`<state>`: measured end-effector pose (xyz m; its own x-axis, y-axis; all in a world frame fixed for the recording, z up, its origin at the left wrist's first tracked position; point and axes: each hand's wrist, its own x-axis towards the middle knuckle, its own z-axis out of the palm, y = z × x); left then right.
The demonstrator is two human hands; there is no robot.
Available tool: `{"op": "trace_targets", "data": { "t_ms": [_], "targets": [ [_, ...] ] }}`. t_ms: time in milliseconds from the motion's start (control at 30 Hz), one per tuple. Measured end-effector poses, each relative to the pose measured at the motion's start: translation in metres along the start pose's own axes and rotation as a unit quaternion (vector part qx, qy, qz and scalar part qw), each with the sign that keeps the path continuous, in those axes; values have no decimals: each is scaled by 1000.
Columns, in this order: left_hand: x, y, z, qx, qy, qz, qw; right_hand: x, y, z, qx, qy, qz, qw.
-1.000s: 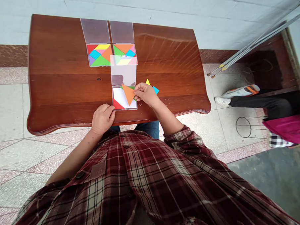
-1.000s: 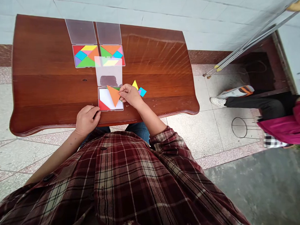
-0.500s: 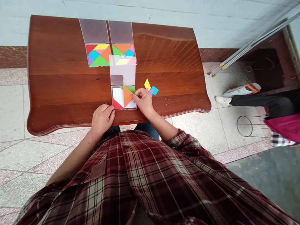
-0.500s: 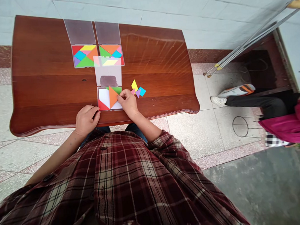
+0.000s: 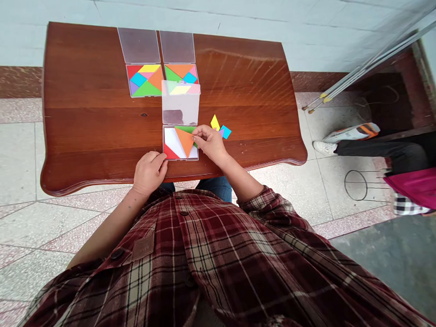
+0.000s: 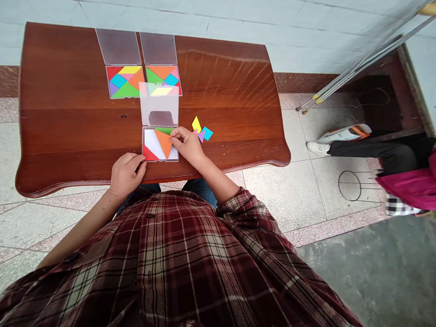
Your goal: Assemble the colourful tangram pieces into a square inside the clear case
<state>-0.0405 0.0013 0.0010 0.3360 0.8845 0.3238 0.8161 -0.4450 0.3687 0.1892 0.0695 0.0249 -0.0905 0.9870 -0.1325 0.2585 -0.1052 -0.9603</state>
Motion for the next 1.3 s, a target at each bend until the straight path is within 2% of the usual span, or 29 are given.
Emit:
{"op": "trace_targets", "data": {
  "t_ms": [1000, 1300],
  "targets": [
    [-1, 1, -1, 5, 2, 1, 1000, 11, 2, 8, -18, -17, 19, 1000],
    [0, 1, -1, -15, -2, -9, 1000, 12, 4, 9, -86, -29, -10, 996]
  ]
}}
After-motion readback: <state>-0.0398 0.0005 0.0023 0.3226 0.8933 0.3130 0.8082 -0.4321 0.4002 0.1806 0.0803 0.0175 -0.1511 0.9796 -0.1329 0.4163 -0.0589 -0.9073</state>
